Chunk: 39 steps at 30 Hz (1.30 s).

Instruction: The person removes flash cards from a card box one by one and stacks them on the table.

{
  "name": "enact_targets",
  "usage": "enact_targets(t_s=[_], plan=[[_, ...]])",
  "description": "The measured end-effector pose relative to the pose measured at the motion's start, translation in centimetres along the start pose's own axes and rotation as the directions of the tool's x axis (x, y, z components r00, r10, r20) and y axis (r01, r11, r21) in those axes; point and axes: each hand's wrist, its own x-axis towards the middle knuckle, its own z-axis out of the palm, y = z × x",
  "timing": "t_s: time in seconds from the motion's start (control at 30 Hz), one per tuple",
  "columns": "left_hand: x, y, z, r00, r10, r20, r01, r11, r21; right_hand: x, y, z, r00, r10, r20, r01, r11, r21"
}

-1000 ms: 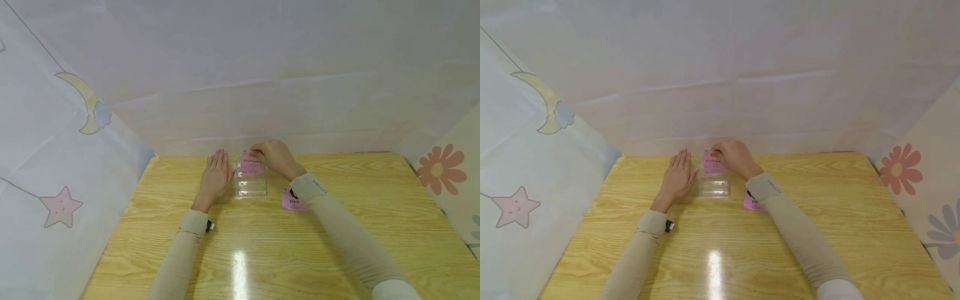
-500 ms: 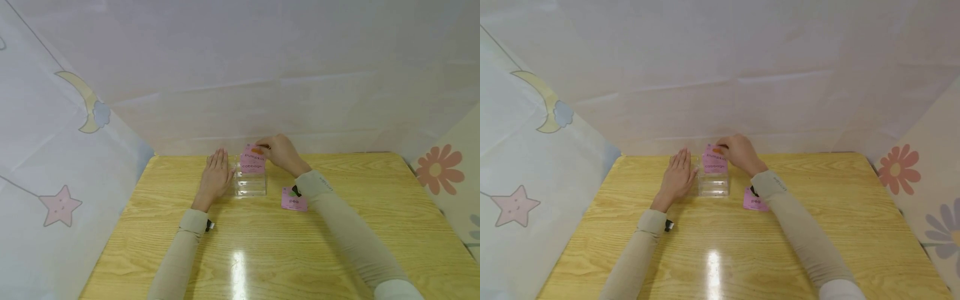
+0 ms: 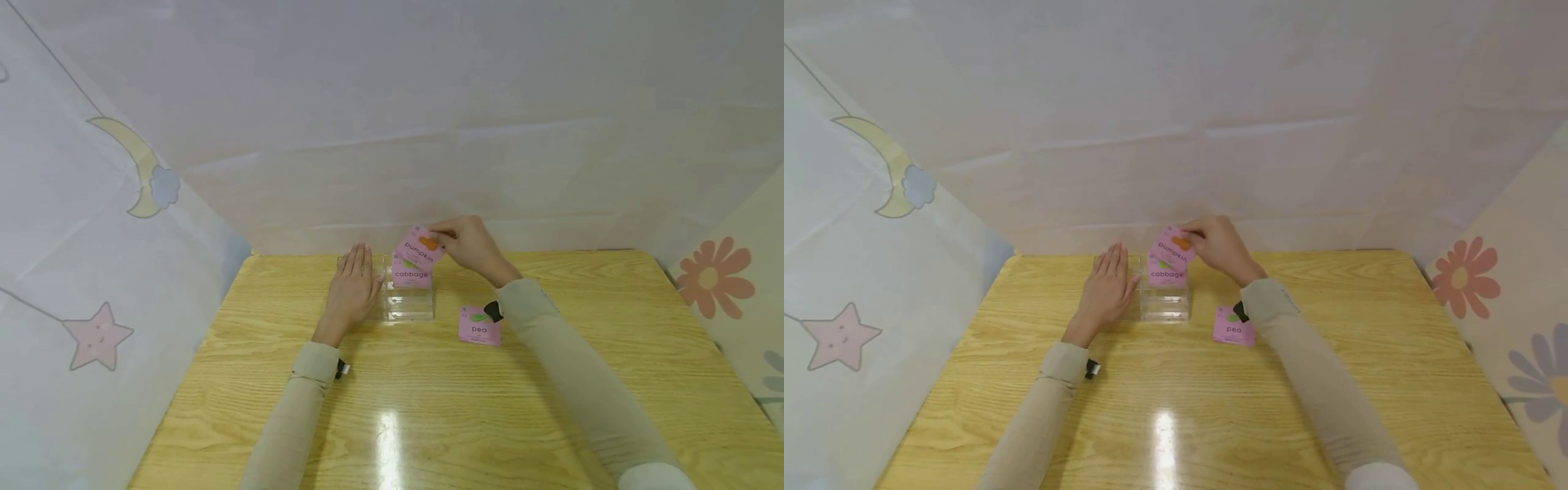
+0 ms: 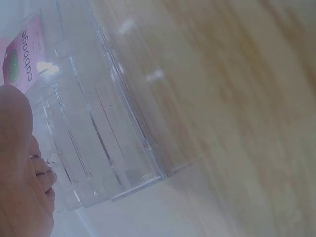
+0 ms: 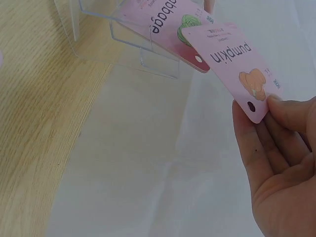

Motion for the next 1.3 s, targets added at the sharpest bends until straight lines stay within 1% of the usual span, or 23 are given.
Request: enact_targets(t_s=[0.2, 0.37, 0.63, 0.77, 0.87, 1.0, 1.13, 1.3], plan=[[-0.1, 0.0, -0.1, 1.0, -0.004, -0.001, 0.004, 1.0, -0.011, -0.3, 0.3, -0.7, 0.998, 0.058, 0.021, -0.059, 0.998, 0.028], [-0.1, 0.1, 0.0, 1.0, -0.005, 0.001, 0.005, 1.0, -0.011, -0.7, 1.3, -1.3, 0.996, 0.074, 0.056, -0.075, 0.997, 0.011], [0.1, 0.2, 0.0, 1.0, 0.012, -0.024, -0.012, 1.0, 0.009, -1.7, 2.8, -2.2, 0.99, 0.099, 0.101, -0.099, 0.995, 0.001], [0.2, 0.4, -0.1, 1.0, 0.015, -0.023, -0.015, 1.0, 0.01, -2.2, 3.5, -2.7, 0.984, 0.133, 0.119, -0.131, 0.991, -0.02], [0.2, 0.5, -0.1, 1.0, 0.016, -0.02, -0.015, 1.0, 0.015, -2.6, 4.1, -3.1, 0.982, 0.139, 0.131, -0.135, 0.99, -0.041], [0.1, 0.6, 0.0, 1.0, 0.013, -0.016, -0.013, 1.0, 0.01, -3.0, 4.8, -3.6, 0.979, 0.137, 0.149, -0.132, 0.99, -0.044], [0.1, 0.5, -0.1, 1.0, 0.008, -0.014, -0.008, 1.0, -0.005, -3.3, 5.4, -3.8, 0.971, 0.145, 0.192, -0.144, 0.989, -0.016], [0.0, 0.3, -0.2, 1.0, 0.0, -0.017, 0.0, 1.0, -0.002, -3.6, 6.4, -3.5, 0.957, 0.148, 0.251, -0.152, 0.988, -0.004]])
